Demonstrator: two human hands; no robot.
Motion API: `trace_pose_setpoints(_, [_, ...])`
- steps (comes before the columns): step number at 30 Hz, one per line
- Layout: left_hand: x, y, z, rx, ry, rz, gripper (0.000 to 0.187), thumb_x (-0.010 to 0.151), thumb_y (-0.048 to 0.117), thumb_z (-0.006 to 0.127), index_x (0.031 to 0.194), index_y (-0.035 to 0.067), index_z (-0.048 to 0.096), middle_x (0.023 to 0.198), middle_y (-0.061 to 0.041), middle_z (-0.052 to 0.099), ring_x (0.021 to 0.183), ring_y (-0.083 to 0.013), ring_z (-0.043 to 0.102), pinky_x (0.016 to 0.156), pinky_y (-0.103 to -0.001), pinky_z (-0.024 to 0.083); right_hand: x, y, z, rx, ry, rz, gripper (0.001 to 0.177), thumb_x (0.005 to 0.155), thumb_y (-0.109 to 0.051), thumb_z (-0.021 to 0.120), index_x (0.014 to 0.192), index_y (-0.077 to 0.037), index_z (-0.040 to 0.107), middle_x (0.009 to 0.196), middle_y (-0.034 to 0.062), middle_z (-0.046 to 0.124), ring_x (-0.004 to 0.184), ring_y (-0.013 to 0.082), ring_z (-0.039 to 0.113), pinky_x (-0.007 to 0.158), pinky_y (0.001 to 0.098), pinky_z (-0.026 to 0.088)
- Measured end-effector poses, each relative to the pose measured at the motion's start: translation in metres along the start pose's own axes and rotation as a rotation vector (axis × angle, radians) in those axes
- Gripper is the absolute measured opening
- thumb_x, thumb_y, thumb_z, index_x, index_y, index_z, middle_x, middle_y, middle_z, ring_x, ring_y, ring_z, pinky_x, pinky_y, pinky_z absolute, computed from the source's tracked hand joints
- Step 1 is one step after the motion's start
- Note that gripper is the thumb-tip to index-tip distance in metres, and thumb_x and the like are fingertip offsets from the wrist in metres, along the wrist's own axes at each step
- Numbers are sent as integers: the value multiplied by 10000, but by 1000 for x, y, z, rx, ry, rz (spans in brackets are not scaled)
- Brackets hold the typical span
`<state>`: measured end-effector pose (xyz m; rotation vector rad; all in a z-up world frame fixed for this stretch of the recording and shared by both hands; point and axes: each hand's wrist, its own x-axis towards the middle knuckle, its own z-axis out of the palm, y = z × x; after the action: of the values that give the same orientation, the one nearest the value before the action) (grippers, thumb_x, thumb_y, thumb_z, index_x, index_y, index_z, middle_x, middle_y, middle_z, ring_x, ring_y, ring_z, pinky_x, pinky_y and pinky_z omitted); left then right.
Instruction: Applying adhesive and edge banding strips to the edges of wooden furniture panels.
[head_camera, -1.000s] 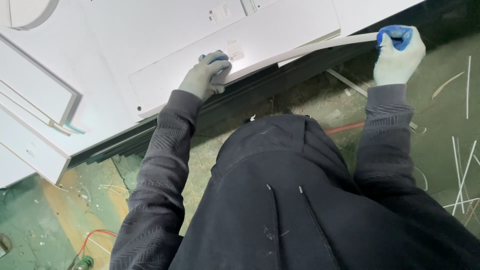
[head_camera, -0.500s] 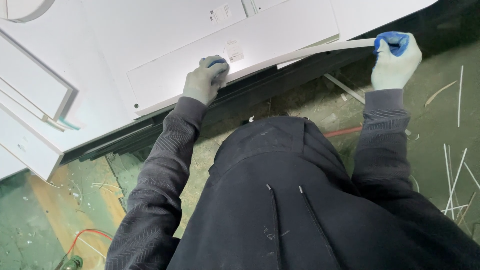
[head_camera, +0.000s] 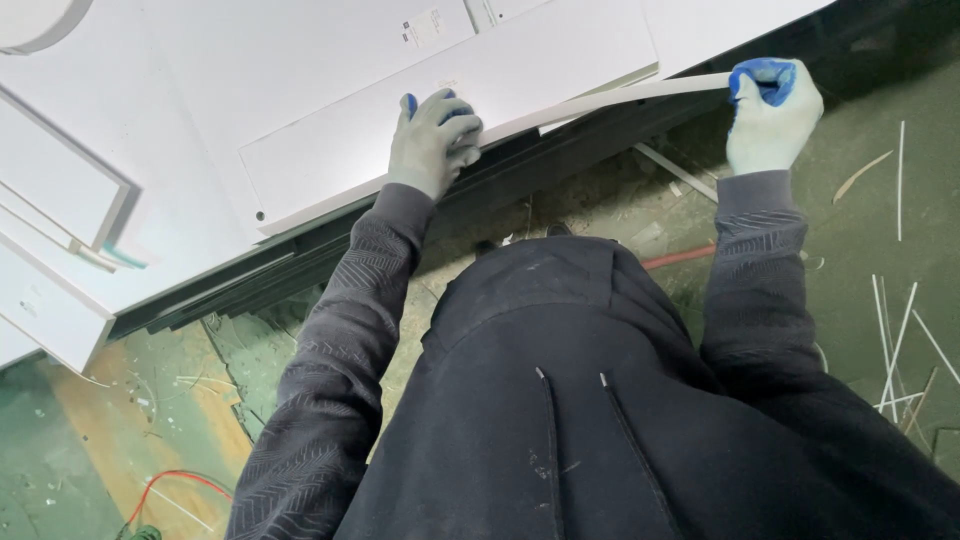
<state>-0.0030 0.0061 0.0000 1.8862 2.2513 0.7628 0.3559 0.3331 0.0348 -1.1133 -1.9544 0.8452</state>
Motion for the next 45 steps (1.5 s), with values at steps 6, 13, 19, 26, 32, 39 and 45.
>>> trace_pose_setpoints(6, [8,11,3,-150,79,-139,277,898,1,913,1081,183,811,1266,-6,725,1212,-227,721,1338,-738,229,2,0,2,-5,-13,12,123,1165,48,839,1192,-66,801,1123,113,843,1043,221,818,997,367,734])
trace_pose_setpoints(13, [34,23,-7,-16,-137,-385,313,766,103,1042,1013,188,869,1220,12,764,1197,-320,672,1031,-466,579,1,2,6,-13,-14,38,99,1170,22,846,1181,-69,808,1113,116,849,1051,232,823,1010,390,739])
trace_pose_setpoints(19, [25,23,-13,-70,-95,-238,311,845,12,955,1053,135,758,1350,-79,728,1277,-374,678,903,-491,675,2,15,10,16,-15,0,113,1155,57,837,1170,-50,805,1109,119,839,1031,227,796,988,380,708])
trace_pose_setpoints(26, [22,10,-7,-100,-72,10,788,900,688,928,1371,90,726,1445,-162,697,1364,-381,654,1141,-623,513,8,12,10,-37,-26,18,65,1167,-7,867,1176,-58,829,1098,114,851,1030,242,813,997,414,715])
trace_pose_setpoints(32, [31,19,11,-53,46,-128,367,856,147,1046,1085,140,759,1274,-69,730,1254,-327,670,1167,-638,465,13,21,11,2,-32,-2,86,1131,28,849,1152,-50,823,1071,102,838,984,213,778,943,378,689])
trace_pose_setpoints(39, [33,25,10,-31,-9,-208,294,875,201,985,1093,111,809,1309,-76,725,1300,-337,660,1254,-689,393,16,19,13,-23,-49,18,84,1149,6,872,1168,-49,812,1096,114,844,1024,231,798,976,397,704])
trace_pose_setpoints(45, [37,38,16,22,33,-215,203,875,118,854,1056,159,772,1263,-68,705,1258,-373,654,1236,-786,365,18,23,16,-5,-47,30,79,1137,10,868,1160,-44,815,1083,110,842,1007,223,794,952,384,701])
